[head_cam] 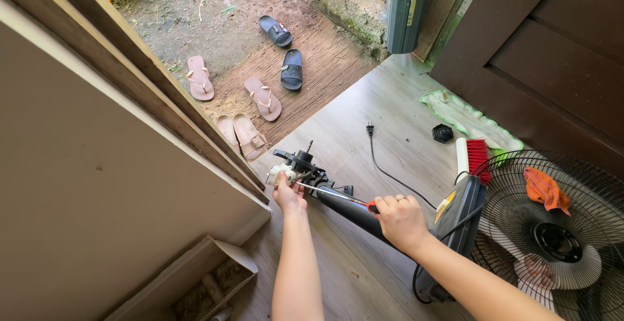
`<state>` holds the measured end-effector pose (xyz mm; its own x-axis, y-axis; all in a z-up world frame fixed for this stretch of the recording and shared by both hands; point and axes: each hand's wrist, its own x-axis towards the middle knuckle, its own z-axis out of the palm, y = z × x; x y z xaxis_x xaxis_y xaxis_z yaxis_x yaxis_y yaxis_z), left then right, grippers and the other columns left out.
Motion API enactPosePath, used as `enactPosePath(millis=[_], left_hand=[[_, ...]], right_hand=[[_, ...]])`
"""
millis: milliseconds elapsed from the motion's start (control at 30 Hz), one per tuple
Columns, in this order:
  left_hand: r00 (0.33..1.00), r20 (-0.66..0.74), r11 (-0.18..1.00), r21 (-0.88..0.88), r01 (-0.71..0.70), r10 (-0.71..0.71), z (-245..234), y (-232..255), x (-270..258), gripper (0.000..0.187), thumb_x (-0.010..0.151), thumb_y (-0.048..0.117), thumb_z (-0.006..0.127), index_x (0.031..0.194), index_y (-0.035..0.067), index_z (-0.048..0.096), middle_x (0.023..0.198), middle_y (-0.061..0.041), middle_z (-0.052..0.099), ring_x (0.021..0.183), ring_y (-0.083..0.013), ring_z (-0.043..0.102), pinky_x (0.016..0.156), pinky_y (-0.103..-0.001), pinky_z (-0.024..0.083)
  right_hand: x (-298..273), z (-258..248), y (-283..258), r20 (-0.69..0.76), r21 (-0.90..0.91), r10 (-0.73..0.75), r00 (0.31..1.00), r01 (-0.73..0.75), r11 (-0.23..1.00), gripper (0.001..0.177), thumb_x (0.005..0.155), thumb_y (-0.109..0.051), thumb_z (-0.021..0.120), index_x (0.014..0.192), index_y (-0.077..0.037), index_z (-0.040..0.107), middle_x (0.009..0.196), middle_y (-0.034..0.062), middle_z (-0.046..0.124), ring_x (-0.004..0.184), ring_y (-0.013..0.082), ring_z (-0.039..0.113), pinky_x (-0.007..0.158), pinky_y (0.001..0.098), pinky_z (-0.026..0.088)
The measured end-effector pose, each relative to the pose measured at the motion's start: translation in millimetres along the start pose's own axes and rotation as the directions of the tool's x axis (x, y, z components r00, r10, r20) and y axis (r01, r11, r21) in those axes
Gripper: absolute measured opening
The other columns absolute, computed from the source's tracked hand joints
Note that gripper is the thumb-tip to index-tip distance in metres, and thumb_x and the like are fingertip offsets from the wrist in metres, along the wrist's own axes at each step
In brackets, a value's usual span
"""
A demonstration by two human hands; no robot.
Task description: The person disassembles a standing fan motor assembly, removes a white plastic component, and uses a screwdriver to adjust internal parts. They then reassemble the motor housing and secure it to the fan stand.
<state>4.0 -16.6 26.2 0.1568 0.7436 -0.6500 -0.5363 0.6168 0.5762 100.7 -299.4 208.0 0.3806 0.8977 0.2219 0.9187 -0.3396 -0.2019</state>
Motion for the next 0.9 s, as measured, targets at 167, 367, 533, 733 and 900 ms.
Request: enactPosePath(millis=[167,367,533,733,900], left_hand=[[0.993,0.095,0.998,0.004,-0.070,0.069,4.0,2.8,-6.9,0.031,0.093,0.032,0.072,0.114,0.013,0.061,0.089,-0.006,0.071,0.071,-0.0196,0.072,0.056,-0.030,0.045],[0.994,0.098,0.999,0.019,-0.042,0.040,-0.3,8.4,-10.5,0.034,0.090,0.034,0.073,0.116,0.016,0.061,0.091,-0.003,0.072,0.077,-0.0209,0.073,0.062,-0.033,0.049],[1.000,-0.015,0.987,0.158,0.001,0.002,-12.0,0.3,-5.9,0.044,0.087,0.048,0.073,0.117,0.018,0.061,0.100,-0.001,0.066,0.082,-0.0196,0.068,0.070,-0.041,0.043],[0.985,-0.163,0.977,0.192,0.088,-0.057,-17.1,-12.3,-5.1,0.070,0.083,0.064,0.075,0.132,0.019,0.053,0.121,-0.006,0.056,0.111,-0.0273,0.054,0.085,-0.052,0.039],[0.969,-0.113,0.970,0.081,0.228,-0.218,-19.8,-27.9,-32.7,0.081,0.081,0.049,0.076,0.148,0.032,0.034,0.132,-0.008,0.050,0.122,-0.0360,0.049,0.095,-0.064,0.040]], right_hand=[[1.2,7.3,2.0,0.573,0.348,0.249,0.781,-0.507,0.788,0.029,0.092,-0.035,0.069,0.106,-0.011,0.072,0.070,0.0083,0.064,0.061,0.0248,0.063,0.055,0.0408,0.051],[10.9,3.4,5.5,0.921,0.369,0.065,0.383,-0.915,0.166,0.040,0.102,-0.041,0.057,0.106,-0.004,0.070,0.062,0.0042,0.058,0.045,0.0125,0.055,0.040,0.0306,0.043],[7.0,-11.2,-1.5,0.771,0.175,0.350,0.531,-0.706,0.686,0.034,0.091,-0.037,0.072,0.111,-0.011,0.065,0.075,0.0097,0.071,0.059,0.0255,0.071,0.054,0.0387,0.057],[-6.8,-72.4,32.6,0.401,-0.033,0.357,0.844,-0.376,0.926,0.039,0.087,-0.043,0.071,0.112,-0.016,0.061,0.093,0.0134,0.075,0.093,0.0359,0.070,0.079,0.0500,0.055],[-16.5,-110.5,68.5,0.264,0.041,0.455,0.851,-0.481,0.876,0.038,0.087,-0.046,0.066,0.112,-0.017,0.061,0.093,0.0132,0.075,0.089,0.0360,0.072,0.077,0.0492,0.056]])
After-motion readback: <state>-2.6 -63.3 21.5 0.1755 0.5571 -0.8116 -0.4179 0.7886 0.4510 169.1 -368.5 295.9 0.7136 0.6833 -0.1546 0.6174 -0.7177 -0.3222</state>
